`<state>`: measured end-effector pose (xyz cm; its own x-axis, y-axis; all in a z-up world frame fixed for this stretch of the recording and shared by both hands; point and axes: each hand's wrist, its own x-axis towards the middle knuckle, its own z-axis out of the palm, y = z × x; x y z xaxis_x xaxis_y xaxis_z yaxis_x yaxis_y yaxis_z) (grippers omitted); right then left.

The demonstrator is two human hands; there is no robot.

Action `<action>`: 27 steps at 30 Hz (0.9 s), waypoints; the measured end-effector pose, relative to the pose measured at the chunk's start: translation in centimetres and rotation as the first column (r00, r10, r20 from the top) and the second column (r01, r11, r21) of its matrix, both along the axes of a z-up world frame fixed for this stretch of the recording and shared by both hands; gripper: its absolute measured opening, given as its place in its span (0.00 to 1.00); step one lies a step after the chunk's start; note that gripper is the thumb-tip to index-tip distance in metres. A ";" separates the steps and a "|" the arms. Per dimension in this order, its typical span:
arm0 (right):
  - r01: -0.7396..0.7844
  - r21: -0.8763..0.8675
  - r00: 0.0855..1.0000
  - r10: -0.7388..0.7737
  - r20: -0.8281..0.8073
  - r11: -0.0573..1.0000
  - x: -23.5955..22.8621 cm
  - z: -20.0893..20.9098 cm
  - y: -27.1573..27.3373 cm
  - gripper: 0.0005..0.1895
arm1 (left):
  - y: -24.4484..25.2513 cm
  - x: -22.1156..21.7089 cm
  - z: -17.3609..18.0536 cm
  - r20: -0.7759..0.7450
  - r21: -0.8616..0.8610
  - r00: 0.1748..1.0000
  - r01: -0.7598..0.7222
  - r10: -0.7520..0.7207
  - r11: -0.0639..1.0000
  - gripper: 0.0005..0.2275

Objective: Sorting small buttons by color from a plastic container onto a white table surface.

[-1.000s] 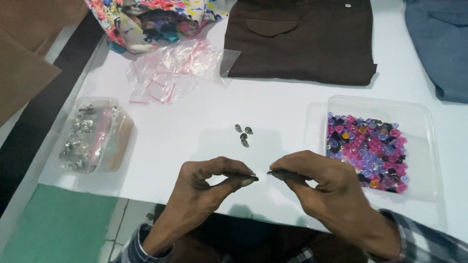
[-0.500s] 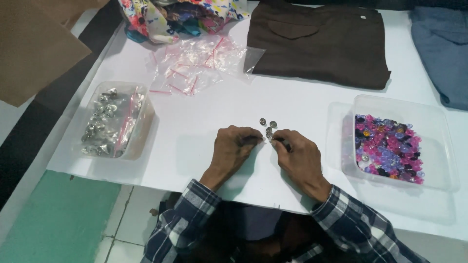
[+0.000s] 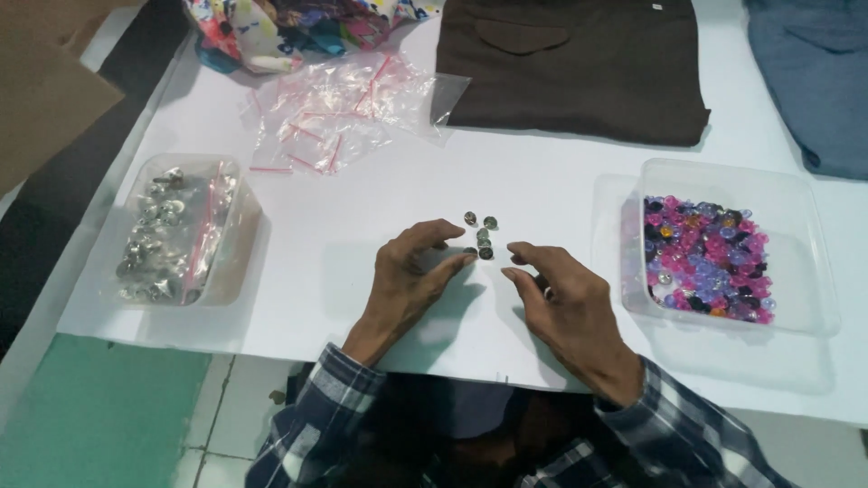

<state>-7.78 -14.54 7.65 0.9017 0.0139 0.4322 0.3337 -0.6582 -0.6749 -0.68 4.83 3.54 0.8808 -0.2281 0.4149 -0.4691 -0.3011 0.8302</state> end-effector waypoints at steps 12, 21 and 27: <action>-0.112 -0.667 0.863 -0.261 -0.433 0.736 -3.7 6.8 -21.7 0.22 | -13.5 -0.7 13.1 0.244 0.300 0.774 0.513 -0.584 0.804 0.05; -0.537 -0.588 0.745 0.013 -0.667 0.605 0.9 3.5 -21.3 0.06 | -23.8 1.1 2.5 0.071 0.858 0.722 0.308 -0.688 0.412 0.09; -0.493 -0.666 0.813 0.022 -0.583 0.560 2.0 1.5 -23.5 0.11 | -24.8 1.8 1.3 0.106 0.830 0.738 0.303 -0.667 0.468 0.11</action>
